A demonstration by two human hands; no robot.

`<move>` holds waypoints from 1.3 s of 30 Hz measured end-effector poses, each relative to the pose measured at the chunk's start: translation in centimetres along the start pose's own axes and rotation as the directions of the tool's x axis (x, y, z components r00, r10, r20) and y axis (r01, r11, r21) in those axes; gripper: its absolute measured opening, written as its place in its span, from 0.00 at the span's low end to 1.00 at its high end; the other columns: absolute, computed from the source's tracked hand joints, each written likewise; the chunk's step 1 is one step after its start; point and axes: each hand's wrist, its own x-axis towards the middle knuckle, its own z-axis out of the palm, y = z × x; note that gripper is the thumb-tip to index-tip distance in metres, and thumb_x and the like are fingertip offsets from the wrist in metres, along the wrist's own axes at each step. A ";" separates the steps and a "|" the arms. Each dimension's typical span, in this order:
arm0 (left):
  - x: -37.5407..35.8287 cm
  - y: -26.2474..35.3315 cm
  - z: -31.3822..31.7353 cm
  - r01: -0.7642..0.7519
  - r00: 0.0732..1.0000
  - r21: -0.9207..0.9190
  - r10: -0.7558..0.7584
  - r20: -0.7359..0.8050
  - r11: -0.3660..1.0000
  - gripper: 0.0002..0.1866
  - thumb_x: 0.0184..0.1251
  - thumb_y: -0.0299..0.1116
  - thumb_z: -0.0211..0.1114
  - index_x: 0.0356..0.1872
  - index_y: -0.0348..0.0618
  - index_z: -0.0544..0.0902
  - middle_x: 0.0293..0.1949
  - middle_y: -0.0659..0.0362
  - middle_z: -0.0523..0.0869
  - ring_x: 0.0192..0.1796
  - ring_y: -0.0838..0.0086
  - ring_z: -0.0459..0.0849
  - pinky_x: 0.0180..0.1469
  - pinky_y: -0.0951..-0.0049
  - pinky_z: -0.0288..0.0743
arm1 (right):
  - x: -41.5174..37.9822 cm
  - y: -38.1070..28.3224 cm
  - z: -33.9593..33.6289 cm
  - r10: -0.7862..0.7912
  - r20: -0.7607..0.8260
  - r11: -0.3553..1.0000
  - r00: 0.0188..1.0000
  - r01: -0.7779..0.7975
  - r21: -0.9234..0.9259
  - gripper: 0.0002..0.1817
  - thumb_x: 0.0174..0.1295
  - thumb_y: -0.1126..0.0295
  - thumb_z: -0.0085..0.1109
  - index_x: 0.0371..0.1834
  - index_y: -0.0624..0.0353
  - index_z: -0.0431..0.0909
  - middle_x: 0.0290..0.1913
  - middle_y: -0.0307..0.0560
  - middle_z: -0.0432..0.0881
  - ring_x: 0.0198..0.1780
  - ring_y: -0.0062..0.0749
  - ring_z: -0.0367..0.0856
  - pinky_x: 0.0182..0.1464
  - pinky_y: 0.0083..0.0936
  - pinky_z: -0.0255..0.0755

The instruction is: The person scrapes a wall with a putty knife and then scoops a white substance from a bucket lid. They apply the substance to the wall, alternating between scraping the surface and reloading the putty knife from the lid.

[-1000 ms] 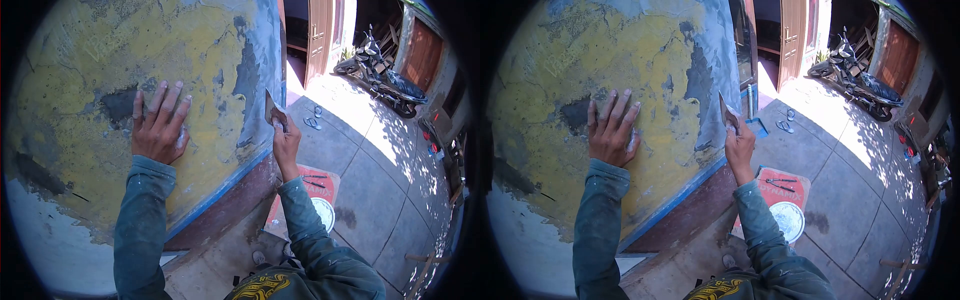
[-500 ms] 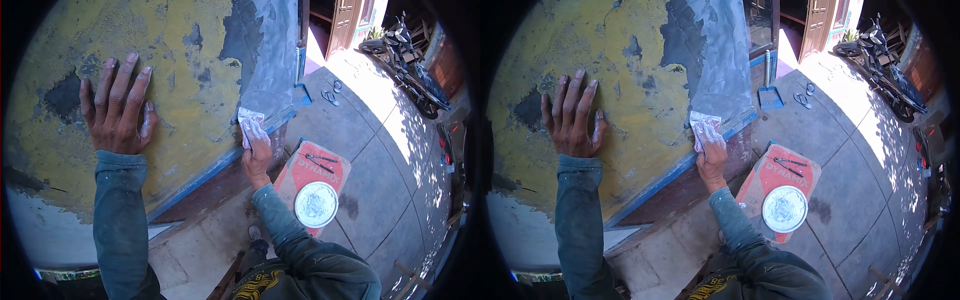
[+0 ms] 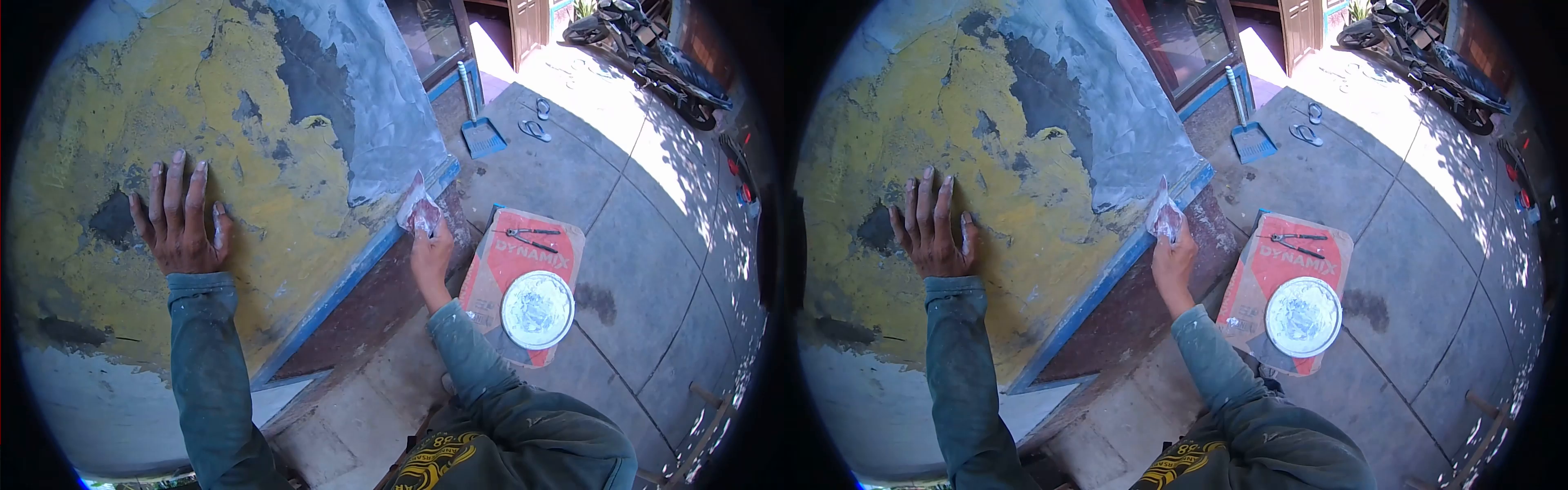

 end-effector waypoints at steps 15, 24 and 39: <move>-0.1 -0.1 0.0 0.002 1.000 0.003 -0.002 0.005 1.000 0.29 0.67 0.38 0.61 0.72 0.60 0.76 0.77 0.63 0.73 0.81 0.62 0.65 0.85 0.45 0.44 | 6.8 -5.4 3.3 -0.248 -0.130 0.964 0.960 0.231 -0.132 0.19 0.66 0.75 0.57 0.59 0.66 0.81 0.51 0.65 0.86 0.51 0.66 0.83 0.53 0.49 0.77; 0.1 -0.1 -0.1 -0.016 1.000 0.034 0.016 0.014 0.999 0.28 0.67 0.38 0.60 0.70 0.57 0.77 0.78 0.60 0.72 0.81 0.59 0.65 0.85 0.42 0.44 | 0.3 -6.4 3.2 -0.552 0.364 0.813 0.750 0.581 0.034 0.26 0.54 0.81 0.61 0.60 0.62 0.82 0.47 0.60 0.87 0.48 0.58 0.85 0.49 0.43 0.78; -0.1 -0.2 0.3 -0.003 1.000 0.054 0.003 0.007 0.999 0.29 0.66 0.40 0.58 0.71 0.60 0.76 0.77 0.62 0.72 0.81 0.60 0.65 0.85 0.41 0.44 | 3.9 -10.5 4.6 -0.609 0.233 0.758 0.758 0.643 -0.111 0.27 0.54 0.80 0.59 0.62 0.62 0.82 0.47 0.61 0.86 0.47 0.58 0.85 0.49 0.42 0.76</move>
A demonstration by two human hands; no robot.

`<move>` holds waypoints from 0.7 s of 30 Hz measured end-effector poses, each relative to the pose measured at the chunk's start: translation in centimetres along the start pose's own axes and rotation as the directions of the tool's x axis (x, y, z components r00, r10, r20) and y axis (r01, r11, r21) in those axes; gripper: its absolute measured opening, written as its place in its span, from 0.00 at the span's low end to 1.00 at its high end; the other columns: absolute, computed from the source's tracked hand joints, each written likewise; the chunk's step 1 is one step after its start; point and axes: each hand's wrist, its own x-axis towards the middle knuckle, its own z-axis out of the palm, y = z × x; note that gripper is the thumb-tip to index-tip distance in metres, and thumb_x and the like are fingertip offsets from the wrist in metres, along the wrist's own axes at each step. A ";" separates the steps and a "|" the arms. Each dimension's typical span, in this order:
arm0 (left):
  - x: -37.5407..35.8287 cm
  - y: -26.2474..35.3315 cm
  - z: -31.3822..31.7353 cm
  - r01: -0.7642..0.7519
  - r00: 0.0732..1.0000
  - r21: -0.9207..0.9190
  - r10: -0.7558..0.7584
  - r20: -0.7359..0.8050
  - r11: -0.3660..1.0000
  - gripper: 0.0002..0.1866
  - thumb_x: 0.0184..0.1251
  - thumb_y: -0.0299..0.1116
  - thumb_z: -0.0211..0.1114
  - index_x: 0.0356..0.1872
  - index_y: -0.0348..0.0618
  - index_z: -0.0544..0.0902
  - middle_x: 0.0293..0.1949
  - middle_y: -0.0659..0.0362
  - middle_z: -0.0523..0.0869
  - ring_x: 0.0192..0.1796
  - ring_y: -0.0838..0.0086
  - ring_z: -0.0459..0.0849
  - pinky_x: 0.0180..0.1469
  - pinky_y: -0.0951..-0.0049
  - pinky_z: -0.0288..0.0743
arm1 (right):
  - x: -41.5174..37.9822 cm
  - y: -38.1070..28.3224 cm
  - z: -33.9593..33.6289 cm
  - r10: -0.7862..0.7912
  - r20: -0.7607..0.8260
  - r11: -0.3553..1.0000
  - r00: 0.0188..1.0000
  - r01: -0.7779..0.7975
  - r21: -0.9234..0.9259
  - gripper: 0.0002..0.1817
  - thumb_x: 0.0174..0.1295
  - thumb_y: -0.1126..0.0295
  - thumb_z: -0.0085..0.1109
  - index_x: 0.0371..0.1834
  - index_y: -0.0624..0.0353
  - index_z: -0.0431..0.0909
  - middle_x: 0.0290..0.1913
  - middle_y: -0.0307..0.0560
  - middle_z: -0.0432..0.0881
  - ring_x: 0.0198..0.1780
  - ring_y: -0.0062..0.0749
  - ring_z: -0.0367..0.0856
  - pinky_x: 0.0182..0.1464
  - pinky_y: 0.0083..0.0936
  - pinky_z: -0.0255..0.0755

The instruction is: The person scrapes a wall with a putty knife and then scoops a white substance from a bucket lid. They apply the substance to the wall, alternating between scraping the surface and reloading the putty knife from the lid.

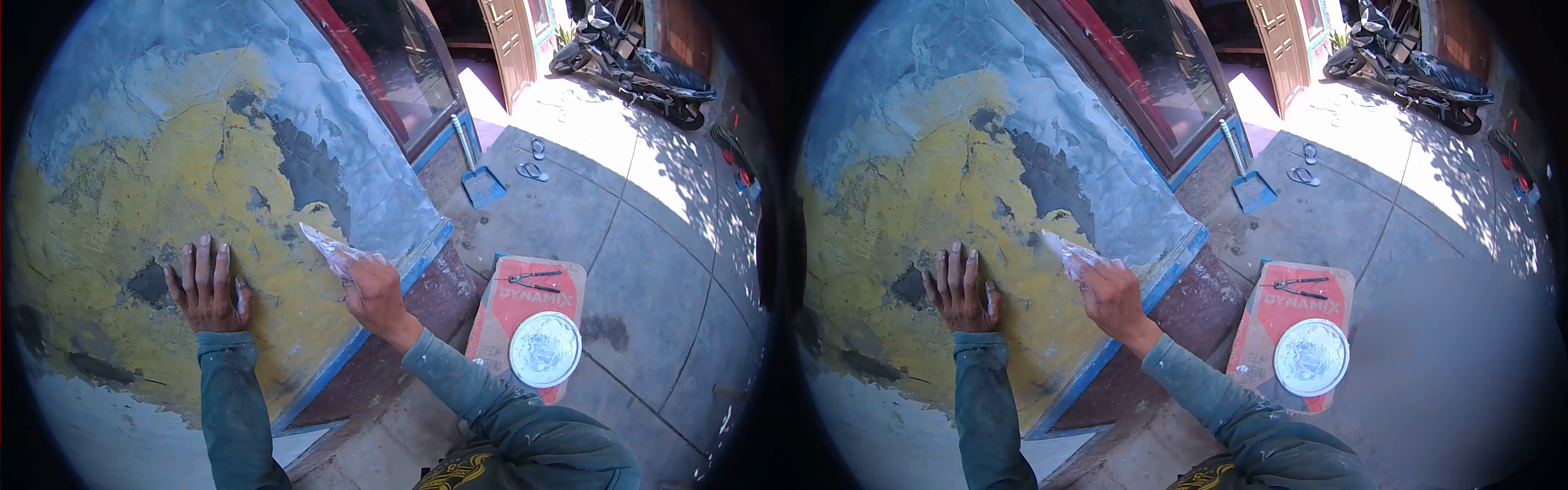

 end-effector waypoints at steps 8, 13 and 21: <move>-0.1 0.0 0.0 -0.003 1.000 -0.011 0.003 -0.002 1.000 0.28 0.66 0.39 0.58 0.70 0.59 0.78 0.76 0.61 0.73 0.81 0.59 0.65 0.85 0.40 0.44 | 7.8 6.4 -4.3 0.311 -0.299 0.942 0.902 -0.334 -0.027 0.20 0.68 0.75 0.57 0.63 0.66 0.80 0.50 0.67 0.86 0.49 0.64 0.86 0.54 0.48 0.78; 0.1 0.1 -0.3 -0.003 1.000 -0.017 0.003 0.005 1.000 0.28 0.66 0.39 0.59 0.70 0.59 0.78 0.76 0.61 0.73 0.81 0.59 0.65 0.85 0.40 0.43 | 5.9 6.8 -3.5 0.401 -0.312 0.898 0.861 -0.437 -0.051 0.22 0.66 0.75 0.57 0.63 0.68 0.79 0.51 0.69 0.86 0.50 0.65 0.86 0.55 0.49 0.77; 0.1 0.1 -0.3 0.001 1.000 -0.021 0.000 0.013 1.000 0.29 0.65 0.38 0.60 0.70 0.59 0.78 0.76 0.61 0.73 0.81 0.59 0.65 0.85 0.40 0.44 | 8.3 4.3 -1.3 0.398 -0.330 0.897 0.856 -0.439 -0.055 0.22 0.63 0.76 0.58 0.62 0.69 0.79 0.50 0.68 0.86 0.49 0.66 0.85 0.54 0.51 0.76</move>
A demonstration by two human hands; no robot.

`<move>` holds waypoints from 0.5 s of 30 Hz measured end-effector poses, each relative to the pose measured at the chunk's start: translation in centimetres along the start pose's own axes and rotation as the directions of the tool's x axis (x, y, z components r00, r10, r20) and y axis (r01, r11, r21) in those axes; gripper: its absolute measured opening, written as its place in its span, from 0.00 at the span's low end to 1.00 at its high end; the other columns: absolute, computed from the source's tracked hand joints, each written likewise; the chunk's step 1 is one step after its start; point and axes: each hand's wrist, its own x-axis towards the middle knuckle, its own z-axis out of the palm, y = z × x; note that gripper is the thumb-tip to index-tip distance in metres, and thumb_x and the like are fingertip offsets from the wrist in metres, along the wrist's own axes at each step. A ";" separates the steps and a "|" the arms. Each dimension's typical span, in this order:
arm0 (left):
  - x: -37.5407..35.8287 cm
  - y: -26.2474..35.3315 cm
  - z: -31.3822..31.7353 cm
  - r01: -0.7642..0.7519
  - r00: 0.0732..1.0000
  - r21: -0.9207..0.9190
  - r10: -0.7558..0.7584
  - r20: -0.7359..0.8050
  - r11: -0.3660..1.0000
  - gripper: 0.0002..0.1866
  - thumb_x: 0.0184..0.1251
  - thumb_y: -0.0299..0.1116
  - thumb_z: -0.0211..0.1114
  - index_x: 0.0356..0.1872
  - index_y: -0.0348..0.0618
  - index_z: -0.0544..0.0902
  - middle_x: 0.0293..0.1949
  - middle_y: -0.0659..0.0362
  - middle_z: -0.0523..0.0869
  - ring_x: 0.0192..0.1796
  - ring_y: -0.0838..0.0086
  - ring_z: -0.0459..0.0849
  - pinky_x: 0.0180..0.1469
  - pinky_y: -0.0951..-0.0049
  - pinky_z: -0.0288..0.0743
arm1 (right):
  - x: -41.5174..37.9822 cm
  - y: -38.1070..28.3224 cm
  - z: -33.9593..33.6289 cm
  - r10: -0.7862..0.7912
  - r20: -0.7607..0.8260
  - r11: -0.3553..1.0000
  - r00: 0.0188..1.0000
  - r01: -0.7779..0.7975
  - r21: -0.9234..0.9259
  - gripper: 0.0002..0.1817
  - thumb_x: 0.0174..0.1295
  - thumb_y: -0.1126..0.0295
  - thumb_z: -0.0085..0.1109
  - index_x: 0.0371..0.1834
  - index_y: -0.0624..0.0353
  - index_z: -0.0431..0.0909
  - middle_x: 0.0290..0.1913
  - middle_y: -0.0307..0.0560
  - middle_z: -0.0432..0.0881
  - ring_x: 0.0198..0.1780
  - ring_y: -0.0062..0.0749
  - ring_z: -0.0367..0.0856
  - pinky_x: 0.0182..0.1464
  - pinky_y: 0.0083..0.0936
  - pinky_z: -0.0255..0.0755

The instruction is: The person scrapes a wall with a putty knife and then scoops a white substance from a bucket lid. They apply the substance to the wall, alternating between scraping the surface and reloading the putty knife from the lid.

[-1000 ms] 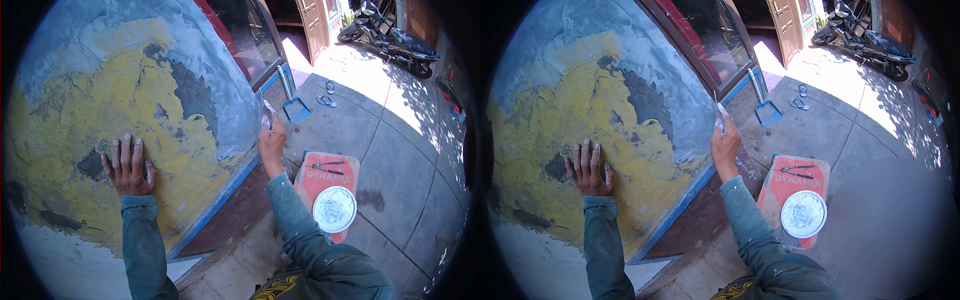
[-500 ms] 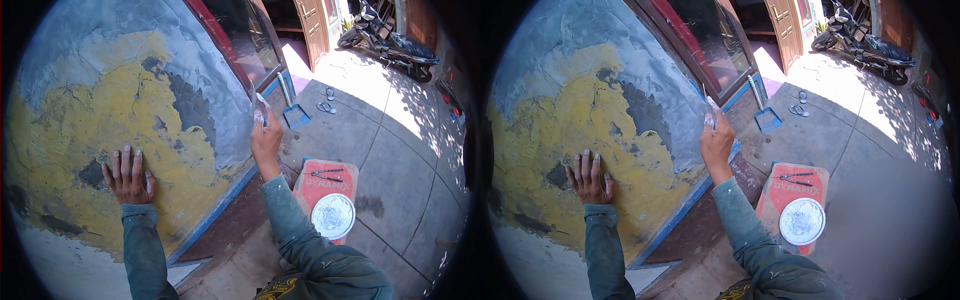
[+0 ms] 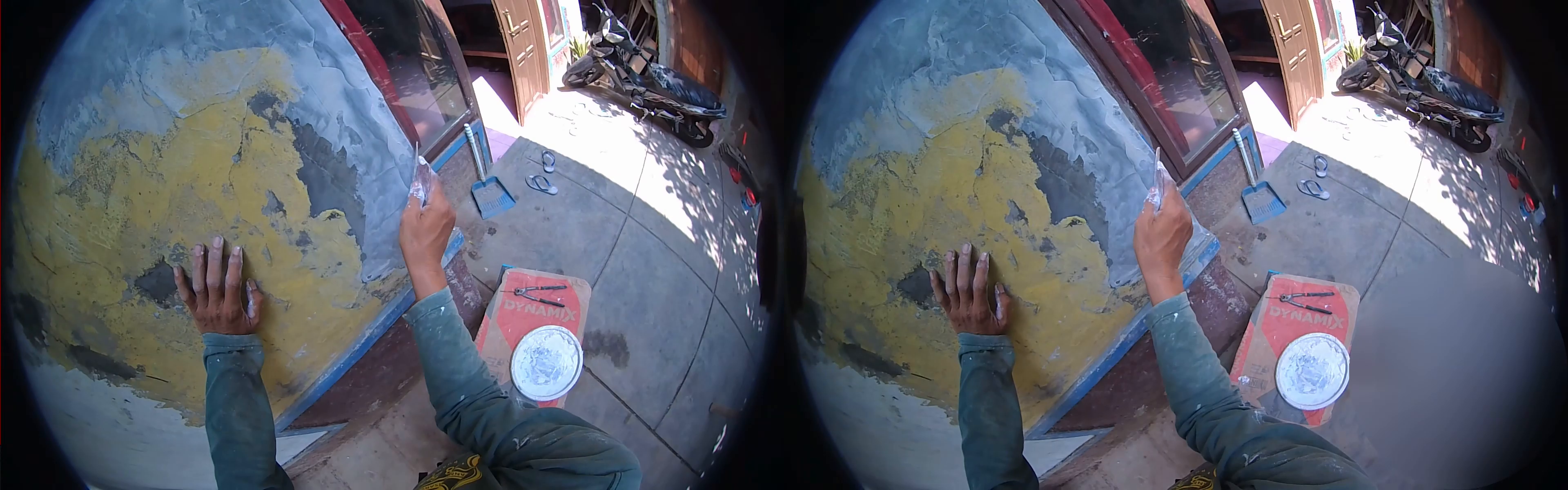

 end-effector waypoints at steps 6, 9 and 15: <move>0.0 0.1 0.0 0.001 1.000 -0.002 -0.001 -0.004 1.000 0.28 0.66 0.38 0.59 0.70 0.58 0.78 0.76 0.60 0.73 0.81 0.59 0.65 0.85 0.39 0.43 | -2.3 -3.9 -0.3 -0.265 0.030 0.946 0.964 0.254 0.203 0.22 0.63 0.76 0.59 0.61 0.67 0.80 0.50 0.69 0.85 0.52 0.65 0.84 0.54 0.47 0.76; 0.2 0.0 0.0 0.003 1.000 -0.006 -0.003 -0.006 1.000 0.28 0.66 0.38 0.59 0.70 0.58 0.78 0.76 0.60 0.73 0.81 0.59 0.65 0.85 0.38 0.43 | -3.1 -3.4 -0.9 -0.408 0.087 0.883 0.909 0.369 0.291 0.21 0.63 0.77 0.57 0.60 0.68 0.80 0.47 0.69 0.86 0.49 0.64 0.85 0.51 0.46 0.77; 0.1 0.1 -0.2 0.009 1.000 -0.007 -0.009 0.002 1.000 0.29 0.65 0.37 0.60 0.70 0.58 0.78 0.76 0.60 0.73 0.81 0.60 0.64 0.85 0.40 0.44 | 2.2 -1.8 -0.9 -0.074 -0.099 0.986 0.992 0.088 0.142 0.19 0.62 0.77 0.54 0.55 0.71 0.81 0.41 0.72 0.86 0.43 0.69 0.85 0.48 0.49 0.77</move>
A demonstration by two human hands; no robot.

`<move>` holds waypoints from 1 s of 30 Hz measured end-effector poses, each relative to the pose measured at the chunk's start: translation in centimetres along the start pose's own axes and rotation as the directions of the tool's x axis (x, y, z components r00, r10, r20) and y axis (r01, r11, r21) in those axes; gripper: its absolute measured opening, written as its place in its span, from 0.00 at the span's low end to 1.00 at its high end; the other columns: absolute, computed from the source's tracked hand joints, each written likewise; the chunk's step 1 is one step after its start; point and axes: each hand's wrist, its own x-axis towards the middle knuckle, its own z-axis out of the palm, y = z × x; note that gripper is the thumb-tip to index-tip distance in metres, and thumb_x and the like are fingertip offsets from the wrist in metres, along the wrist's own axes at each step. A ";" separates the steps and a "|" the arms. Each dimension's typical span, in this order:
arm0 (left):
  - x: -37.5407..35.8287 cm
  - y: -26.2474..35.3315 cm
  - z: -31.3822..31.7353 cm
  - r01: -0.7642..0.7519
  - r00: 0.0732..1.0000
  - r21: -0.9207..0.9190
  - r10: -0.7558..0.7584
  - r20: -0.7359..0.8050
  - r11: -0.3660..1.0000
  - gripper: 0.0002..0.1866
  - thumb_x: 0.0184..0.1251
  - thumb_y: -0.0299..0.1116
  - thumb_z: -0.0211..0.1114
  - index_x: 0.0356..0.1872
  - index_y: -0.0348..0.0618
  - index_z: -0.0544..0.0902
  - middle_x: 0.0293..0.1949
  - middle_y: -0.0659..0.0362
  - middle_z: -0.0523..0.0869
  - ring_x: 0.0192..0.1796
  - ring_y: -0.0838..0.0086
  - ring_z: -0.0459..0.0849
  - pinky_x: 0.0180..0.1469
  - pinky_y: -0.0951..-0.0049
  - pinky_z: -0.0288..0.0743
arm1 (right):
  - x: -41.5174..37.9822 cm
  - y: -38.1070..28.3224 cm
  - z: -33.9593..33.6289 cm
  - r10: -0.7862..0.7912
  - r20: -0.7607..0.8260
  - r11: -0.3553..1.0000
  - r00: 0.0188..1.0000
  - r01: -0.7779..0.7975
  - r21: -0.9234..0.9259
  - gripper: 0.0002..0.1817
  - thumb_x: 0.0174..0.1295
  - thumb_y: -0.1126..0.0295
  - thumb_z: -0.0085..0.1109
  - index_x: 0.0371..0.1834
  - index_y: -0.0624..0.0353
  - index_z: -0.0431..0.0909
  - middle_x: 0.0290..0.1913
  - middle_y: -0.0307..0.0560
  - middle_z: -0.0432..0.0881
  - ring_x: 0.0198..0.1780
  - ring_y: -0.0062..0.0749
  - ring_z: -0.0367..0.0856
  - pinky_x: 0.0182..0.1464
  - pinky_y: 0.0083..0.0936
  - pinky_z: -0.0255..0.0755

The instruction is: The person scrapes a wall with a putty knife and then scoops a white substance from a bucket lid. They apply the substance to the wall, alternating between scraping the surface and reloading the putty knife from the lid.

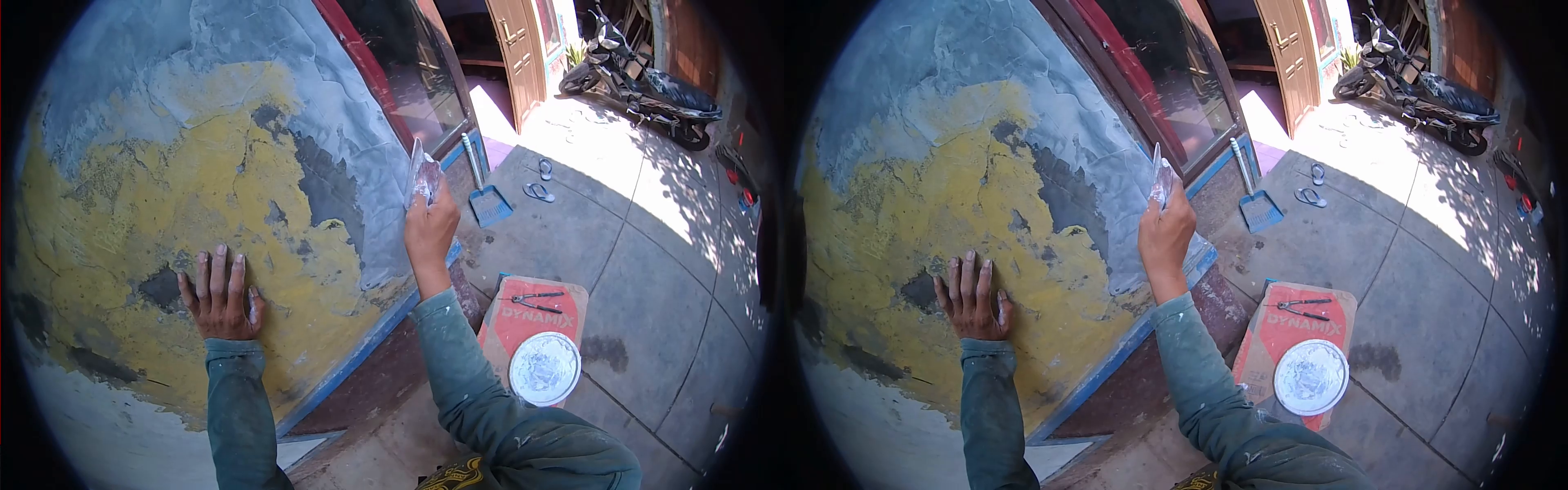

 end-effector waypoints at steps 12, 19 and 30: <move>0.1 0.0 -0.1 -0.017 1.000 0.020 0.017 0.012 1.000 0.27 0.67 0.38 0.57 0.69 0.54 0.77 0.76 0.57 0.73 0.81 0.56 0.64 0.84 0.38 0.45 | -1.4 -5.6 0.6 -0.327 0.115 0.929 0.938 0.297 0.220 0.19 0.66 0.78 0.57 0.61 0.66 0.80 0.48 0.66 0.86 0.49 0.65 0.85 0.52 0.45 0.77; 0.0 0.0 -0.2 -0.015 1.000 0.000 0.015 0.012 1.000 0.28 0.66 0.38 0.58 0.69 0.54 0.78 0.76 0.57 0.73 0.81 0.56 0.64 0.84 0.39 0.45 | 2.4 -6.1 3.3 -0.277 0.046 0.960 0.960 0.279 -0.038 0.22 0.58 0.79 0.61 0.59 0.67 0.80 0.42 0.60 0.86 0.44 0.58 0.85 0.46 0.44 0.75; 0.0 0.0 -0.5 0.002 1.000 -0.001 -0.002 0.021 1.000 0.29 0.64 0.38 0.59 0.69 0.55 0.78 0.75 0.57 0.74 0.80 0.56 0.66 0.84 0.37 0.46 | 5.3 -7.8 3.1 -0.309 -0.014 0.951 0.951 0.310 0.024 0.20 0.62 0.78 0.59 0.58 0.68 0.81 0.43 0.67 0.86 0.45 0.65 0.85 0.48 0.49 0.76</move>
